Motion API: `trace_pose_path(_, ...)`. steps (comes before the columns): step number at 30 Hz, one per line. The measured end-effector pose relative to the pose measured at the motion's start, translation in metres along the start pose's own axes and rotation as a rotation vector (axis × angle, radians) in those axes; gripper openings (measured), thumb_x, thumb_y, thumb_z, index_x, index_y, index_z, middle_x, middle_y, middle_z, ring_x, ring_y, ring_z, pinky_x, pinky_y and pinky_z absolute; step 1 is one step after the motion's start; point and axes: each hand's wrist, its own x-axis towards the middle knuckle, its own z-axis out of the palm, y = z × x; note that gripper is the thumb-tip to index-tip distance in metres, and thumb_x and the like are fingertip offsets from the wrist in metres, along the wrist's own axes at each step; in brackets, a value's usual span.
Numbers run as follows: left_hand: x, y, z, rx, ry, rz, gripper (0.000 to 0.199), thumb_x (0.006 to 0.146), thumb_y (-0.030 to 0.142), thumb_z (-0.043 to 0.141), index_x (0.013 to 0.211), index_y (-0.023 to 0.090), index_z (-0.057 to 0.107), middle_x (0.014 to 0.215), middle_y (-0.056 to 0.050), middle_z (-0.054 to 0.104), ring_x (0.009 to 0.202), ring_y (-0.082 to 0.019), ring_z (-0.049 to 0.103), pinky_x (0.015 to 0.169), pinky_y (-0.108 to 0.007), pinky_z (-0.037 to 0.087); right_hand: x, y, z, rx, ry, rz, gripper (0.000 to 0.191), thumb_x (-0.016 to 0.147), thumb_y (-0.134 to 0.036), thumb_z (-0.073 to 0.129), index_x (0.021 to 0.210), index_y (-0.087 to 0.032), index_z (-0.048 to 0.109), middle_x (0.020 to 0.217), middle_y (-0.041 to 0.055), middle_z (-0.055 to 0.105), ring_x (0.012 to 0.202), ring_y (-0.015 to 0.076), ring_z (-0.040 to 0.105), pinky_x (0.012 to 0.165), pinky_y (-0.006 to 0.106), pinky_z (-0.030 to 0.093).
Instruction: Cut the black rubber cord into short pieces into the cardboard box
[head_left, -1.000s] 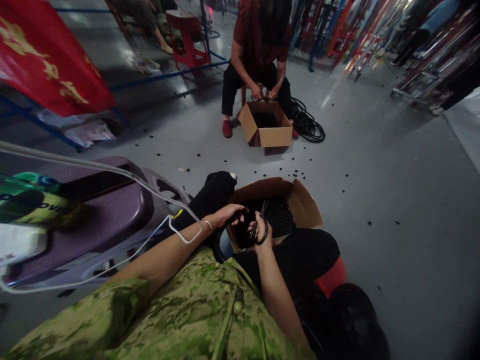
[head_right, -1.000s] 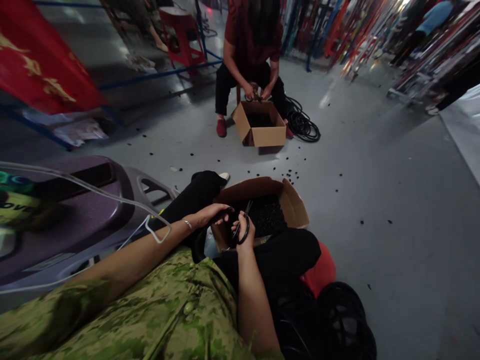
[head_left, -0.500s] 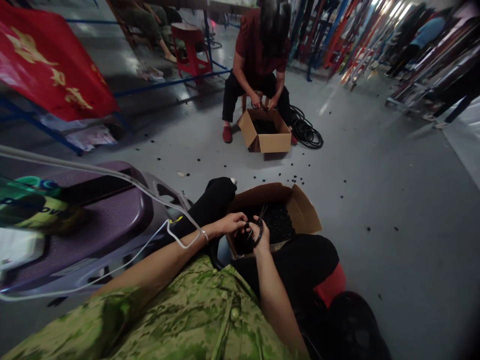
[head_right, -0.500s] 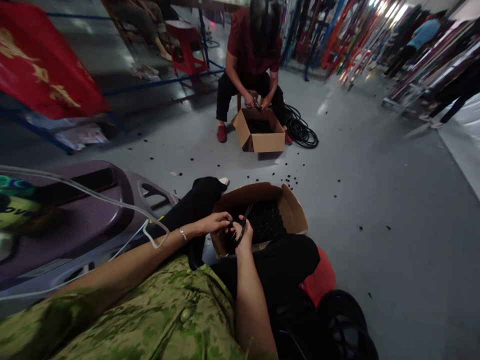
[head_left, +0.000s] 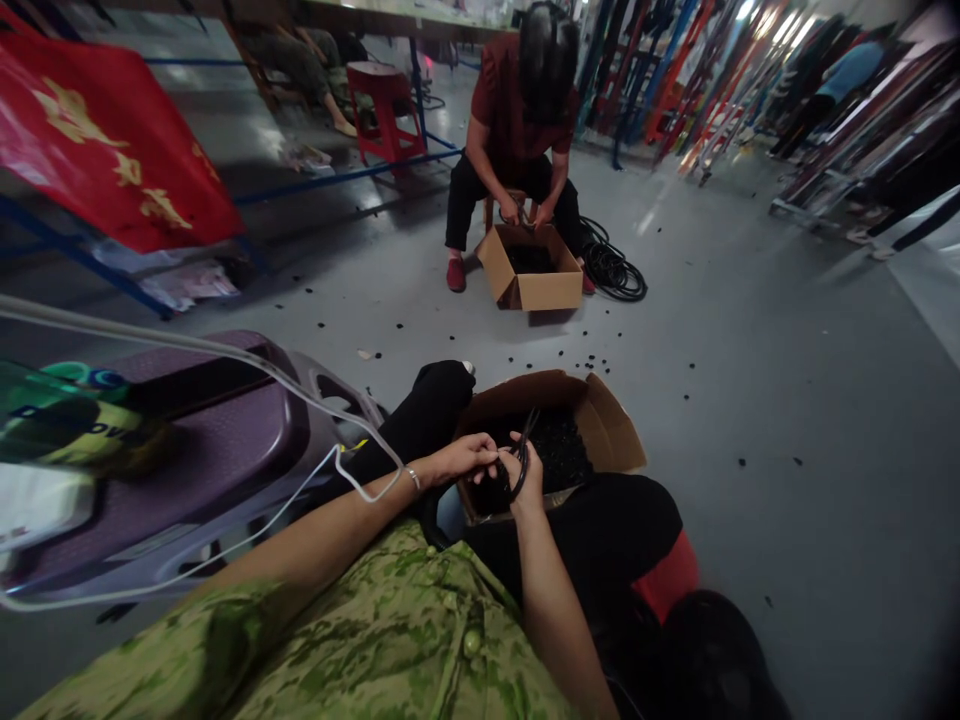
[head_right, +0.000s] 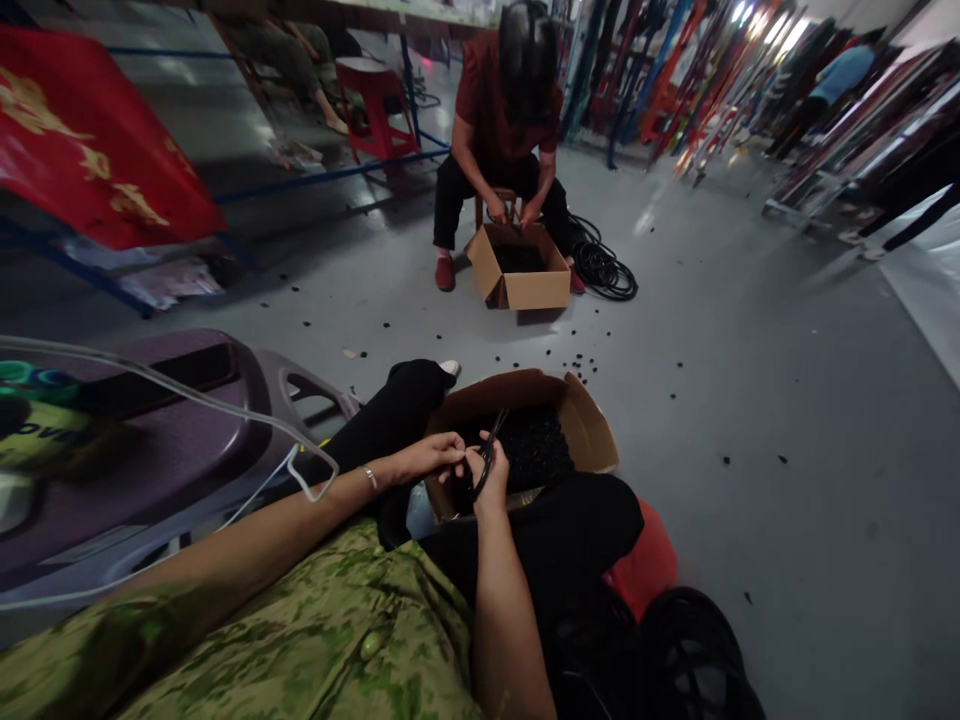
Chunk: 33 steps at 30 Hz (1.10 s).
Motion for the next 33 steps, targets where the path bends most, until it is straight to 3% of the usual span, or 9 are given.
trace_pose_path(4,-0.001,0.005,-0.003,-0.079,-0.017,-0.016,0.053,0.066,0.059,0.075,0.085,0.015,0.050,0.072,-0.004,0.067,0.047,-0.007,0.054,0.047,-0.019,0.038,0.001,-0.002,0.000,-0.045,-0.053,-0.037,0.050,0.064,-0.025,0.073,0.110,-0.015,0.058,0.077,-0.0004,0.067,0.058,0.0111,0.058,0.057,0.023,0.047)
trace_pose_path(8,-0.002,0.009,-0.004,0.034,0.001,-0.082,0.051,0.069,0.058,0.073,0.087,0.016,0.051,0.071,-0.002,0.066,0.048,-0.008,0.054,0.046,-0.019,0.037,0.004,-0.003,-0.004,-0.036,0.024,-0.051,0.049,0.062,-0.024,0.073,0.108,-0.016,0.058,0.078,-0.0006,0.067,0.061,0.0118,0.059,0.058,0.023,0.046)
trace_pose_path(12,0.000,0.016,-0.008,0.391,0.121,-0.120,0.029,0.077,0.043,0.068,0.083,0.018,0.054,0.062,0.003,0.059,0.046,-0.011,0.053,0.049,-0.022,0.037,0.014,-0.002,-0.011,0.068,0.178,-0.047,0.048,0.061,-0.024,0.070,0.106,-0.016,0.056,0.074,-0.0025,0.066,0.060,0.0110,0.059,0.062,0.023,0.047)
trace_pose_path(17,-0.001,0.037,-0.009,0.916,0.266,0.020,0.013,0.074,0.024,0.070,0.085,0.020,0.065,0.076,-0.004,0.065,0.074,-0.021,0.063,0.066,-0.026,0.042,0.019,0.001,-0.012,0.094,0.182,-0.033,0.051,0.059,-0.025,0.072,0.106,-0.015,0.057,0.074,-0.0020,0.066,0.060,0.0113,0.060,0.064,0.025,0.048)
trace_pose_path(21,-0.013,0.051,0.009,1.211,0.302,-0.066,0.020,0.082,0.025,0.062,0.101,0.018,0.065,0.095,-0.013,0.067,0.088,-0.027,0.064,0.076,-0.033,0.043,0.014,-0.001,-0.005,0.046,0.134,-0.081,0.049,0.062,-0.027,0.072,0.108,-0.016,0.058,0.077,-0.0005,0.066,0.063,0.0123,0.061,0.066,0.026,0.048)
trace_pose_path(26,-0.025,0.058,0.043,1.457,0.402,0.063,0.040,0.082,0.018,0.062,0.122,0.013,0.057,0.116,-0.021,0.058,0.105,-0.034,0.057,0.090,-0.046,0.038,0.016,-0.001,-0.009,0.002,0.227,-0.160,0.048,0.065,-0.028,0.068,0.109,-0.017,0.056,0.081,0.0002,0.065,0.069,0.0130,0.060,0.069,0.028,0.049)
trace_pose_path(29,-0.031,0.064,0.055,1.475,0.299,0.252,0.044,0.083,0.024,0.063,0.126,0.017,0.056,0.125,-0.019,0.055,0.115,-0.033,0.052,0.096,-0.048,0.035,0.024,-0.001,-0.022,0.035,0.367,-0.167,0.048,0.065,-0.030,0.067,0.110,-0.019,0.054,0.083,-0.0005,0.063,0.069,0.0129,0.061,0.069,0.028,0.050)
trace_pose_path(31,-0.038,0.069,0.060,1.411,0.135,0.433,0.035,0.085,0.031,0.061,0.119,0.021,0.062,0.125,-0.015,0.056,0.118,-0.031,0.051,0.100,-0.047,0.032,0.029,-0.002,-0.032,0.052,0.430,-0.147,0.049,0.064,-0.031,0.066,0.110,-0.020,0.052,0.082,-0.0013,0.063,0.068,0.0128,0.061,0.067,0.028,0.050)
trace_pose_path(33,-0.049,0.071,0.064,1.272,-0.084,0.547,0.027,0.088,0.040,0.058,0.107,0.024,0.068,0.111,-0.012,0.064,0.107,-0.027,0.057,0.098,-0.042,0.035,0.033,-0.004,-0.038,0.078,0.478,-0.124,0.048,0.065,-0.030,0.066,0.110,-0.020,0.052,0.080,-0.0021,0.062,0.066,0.0126,0.060,0.064,0.027,0.050)
